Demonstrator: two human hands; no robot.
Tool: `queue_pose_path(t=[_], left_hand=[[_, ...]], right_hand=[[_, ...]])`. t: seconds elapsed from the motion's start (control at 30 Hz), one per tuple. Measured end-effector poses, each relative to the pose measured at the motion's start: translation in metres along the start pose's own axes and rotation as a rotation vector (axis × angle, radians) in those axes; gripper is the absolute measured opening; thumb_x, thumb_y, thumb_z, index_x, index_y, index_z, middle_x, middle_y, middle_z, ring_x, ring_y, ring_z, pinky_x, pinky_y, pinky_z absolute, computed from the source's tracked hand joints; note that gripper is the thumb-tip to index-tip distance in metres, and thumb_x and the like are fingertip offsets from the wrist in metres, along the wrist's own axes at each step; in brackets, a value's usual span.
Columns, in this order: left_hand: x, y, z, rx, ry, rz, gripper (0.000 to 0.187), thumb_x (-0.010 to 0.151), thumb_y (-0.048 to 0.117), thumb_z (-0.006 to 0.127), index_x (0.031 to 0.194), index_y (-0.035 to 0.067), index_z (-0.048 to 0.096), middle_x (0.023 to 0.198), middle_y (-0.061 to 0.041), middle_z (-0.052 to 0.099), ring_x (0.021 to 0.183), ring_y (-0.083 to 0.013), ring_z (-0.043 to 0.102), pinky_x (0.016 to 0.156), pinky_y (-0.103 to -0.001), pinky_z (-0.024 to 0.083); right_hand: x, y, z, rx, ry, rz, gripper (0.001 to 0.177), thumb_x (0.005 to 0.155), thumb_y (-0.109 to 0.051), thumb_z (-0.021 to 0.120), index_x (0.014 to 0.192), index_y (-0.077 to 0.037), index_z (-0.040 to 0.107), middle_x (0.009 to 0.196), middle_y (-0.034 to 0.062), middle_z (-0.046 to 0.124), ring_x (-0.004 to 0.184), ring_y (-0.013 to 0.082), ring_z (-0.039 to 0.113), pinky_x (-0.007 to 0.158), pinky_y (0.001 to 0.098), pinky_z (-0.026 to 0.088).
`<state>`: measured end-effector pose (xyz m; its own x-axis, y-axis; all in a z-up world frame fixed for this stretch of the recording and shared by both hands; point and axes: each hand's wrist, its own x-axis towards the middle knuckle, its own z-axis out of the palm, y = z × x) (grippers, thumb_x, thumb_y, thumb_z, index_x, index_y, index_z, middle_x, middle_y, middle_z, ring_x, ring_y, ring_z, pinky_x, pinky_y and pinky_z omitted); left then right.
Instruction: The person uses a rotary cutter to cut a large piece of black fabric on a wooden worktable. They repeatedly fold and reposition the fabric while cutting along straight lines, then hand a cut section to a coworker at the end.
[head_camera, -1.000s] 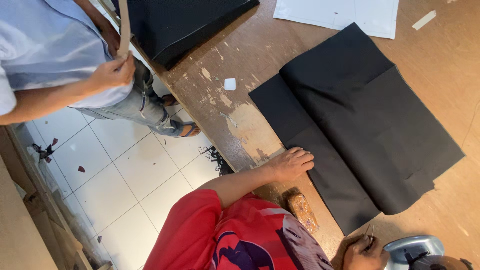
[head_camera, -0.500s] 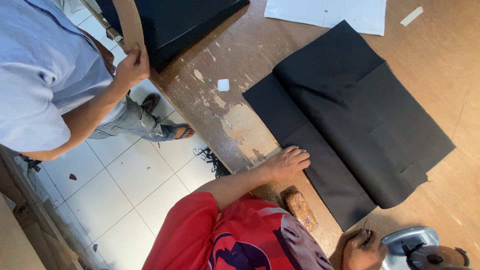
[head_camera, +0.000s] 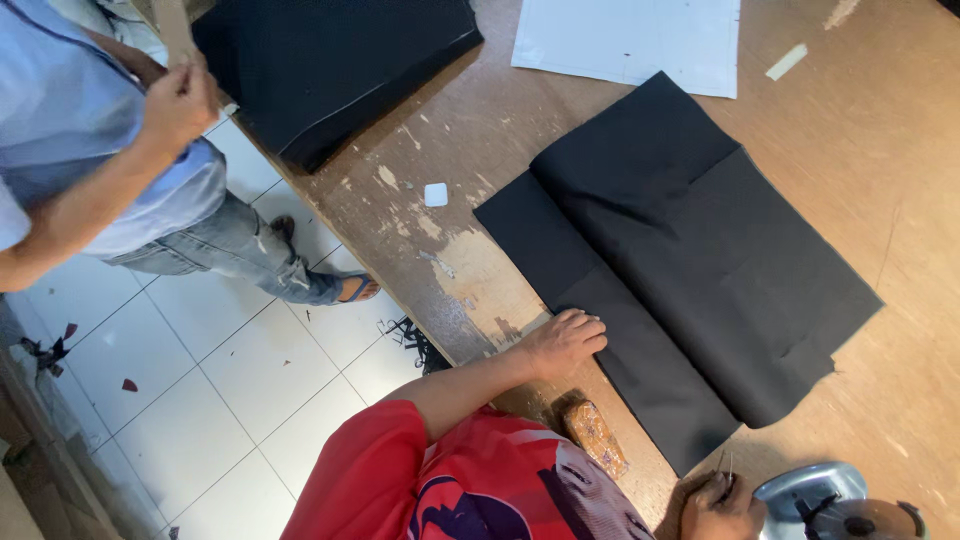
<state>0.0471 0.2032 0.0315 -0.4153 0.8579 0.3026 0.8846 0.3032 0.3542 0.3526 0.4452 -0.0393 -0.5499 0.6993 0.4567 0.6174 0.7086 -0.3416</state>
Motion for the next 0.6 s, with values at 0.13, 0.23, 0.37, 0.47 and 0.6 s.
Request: queue_pose_path(t=[0.13, 0.23, 0.37, 0.47, 0.6], left_hand=[[0.007, -0.004, -0.01, -0.307, 0.029, -0.059, 0.031, 0.077, 0.011, 0.065, 0.108, 0.008, 0.07, 0.117, -0.01, 0.067, 0.115, -0.0306, 0.061, 0.109, -0.046, 0.045], [0.037, -0.026, -0.023, -0.481, 0.172, -0.196, 0.036, 0.081, 0.008, 0.063, 0.116, 0.006, 0.07, 0.106, -0.014, 0.072, 0.097, -0.0319, 0.069, 0.09, -0.045, 0.054], [0.1, -0.094, -0.057, -0.302, 0.352, -0.296, 0.035, 0.093, 0.007, 0.058, 0.127, 0.003, 0.066, 0.114, -0.02, 0.072, 0.102, -0.0383, 0.069, 0.087, -0.047, 0.056], [0.142, -0.144, -0.082, -0.143, 0.32, -0.417, 0.037, 0.089, 0.01, 0.061, 0.125, 0.004, 0.067, 0.113, -0.02, 0.072, 0.1, -0.0387, 0.069, 0.087, -0.049, 0.055], [0.175, -0.187, -0.098, -0.263, 0.199, -0.741, 0.047, 0.091, 0.015, 0.058, 0.137, 0.01, 0.061, 0.106, -0.015, 0.077, 0.1, -0.0334, 0.073, 0.092, -0.046, 0.056]], right_hand=[[0.003, 0.0, -0.005, -0.114, -0.045, -0.025, 0.02, 0.105, -0.028, 0.067, 0.101, -0.009, 0.071, 0.089, 0.0202, 0.061, 0.078, 0.0389, 0.063, 0.066, 0.047, 0.05], [0.001, -0.005, -0.013, -0.17, -0.095, 0.031, 0.019, 0.103, -0.029, 0.067, 0.104, -0.011, 0.072, 0.093, 0.0194, 0.062, 0.082, 0.0386, 0.063, 0.07, 0.0483, 0.05], [0.004, -0.014, -0.017, -0.183, -0.13, 0.09, 0.02, 0.101, -0.03, 0.068, 0.106, -0.012, 0.072, 0.093, 0.0182, 0.062, 0.085, 0.0381, 0.063, 0.076, 0.0497, 0.051], [0.005, -0.015, -0.021, -0.147, -0.13, 0.103, 0.02, 0.101, -0.029, 0.068, 0.109, -0.012, 0.072, 0.094, 0.0175, 0.062, 0.088, 0.0385, 0.064, 0.075, 0.0493, 0.051], [0.005, -0.014, -0.018, -0.131, -0.108, 0.107, 0.017, 0.102, -0.026, 0.066, 0.106, -0.011, 0.072, 0.093, 0.0176, 0.061, 0.085, 0.0374, 0.064, 0.075, 0.0492, 0.051]])
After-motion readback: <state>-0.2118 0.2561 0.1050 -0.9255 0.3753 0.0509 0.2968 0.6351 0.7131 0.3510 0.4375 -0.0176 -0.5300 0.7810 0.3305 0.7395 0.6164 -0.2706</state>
